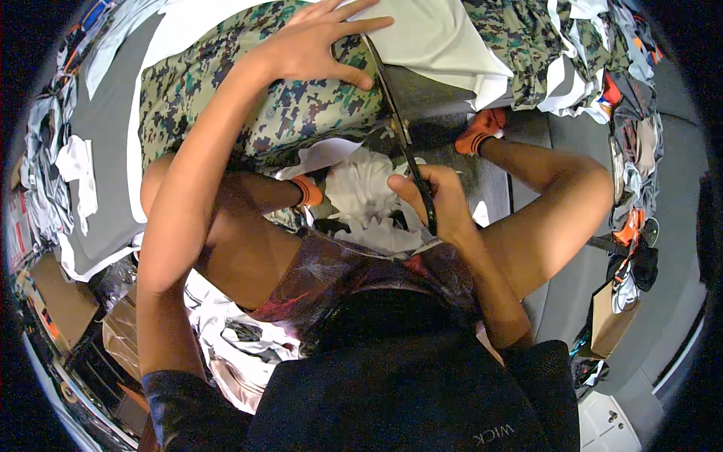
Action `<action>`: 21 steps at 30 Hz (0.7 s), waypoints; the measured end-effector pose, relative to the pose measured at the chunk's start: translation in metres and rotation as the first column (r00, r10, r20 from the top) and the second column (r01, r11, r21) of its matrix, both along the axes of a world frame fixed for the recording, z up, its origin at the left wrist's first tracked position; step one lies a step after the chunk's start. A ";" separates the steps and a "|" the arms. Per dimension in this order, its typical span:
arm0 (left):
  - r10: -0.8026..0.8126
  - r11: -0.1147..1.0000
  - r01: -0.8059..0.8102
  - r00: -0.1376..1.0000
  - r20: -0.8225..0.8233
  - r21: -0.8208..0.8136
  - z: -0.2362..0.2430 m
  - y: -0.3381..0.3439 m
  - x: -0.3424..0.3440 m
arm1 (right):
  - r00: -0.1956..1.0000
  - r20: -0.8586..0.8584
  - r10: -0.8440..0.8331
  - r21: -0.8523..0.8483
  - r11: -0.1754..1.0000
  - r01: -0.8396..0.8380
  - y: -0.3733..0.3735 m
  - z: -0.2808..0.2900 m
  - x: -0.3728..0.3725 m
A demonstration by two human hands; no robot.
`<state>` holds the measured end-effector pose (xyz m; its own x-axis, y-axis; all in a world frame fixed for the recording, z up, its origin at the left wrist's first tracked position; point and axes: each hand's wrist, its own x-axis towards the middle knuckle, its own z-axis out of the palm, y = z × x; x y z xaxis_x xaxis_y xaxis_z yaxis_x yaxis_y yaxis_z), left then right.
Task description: Cutting shapes out of camouflage patterned fabric using a pair of scissors.
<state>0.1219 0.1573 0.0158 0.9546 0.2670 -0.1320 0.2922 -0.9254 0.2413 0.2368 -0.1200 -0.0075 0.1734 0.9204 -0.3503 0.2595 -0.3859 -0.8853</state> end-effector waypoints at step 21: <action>0.035 0.999 -0.035 0.999 0.001 0.009 0.005 -0.005 -0.002 | 1.000 0.027 -0.012 -0.012 1.000 0.012 0.000 0.005 0.004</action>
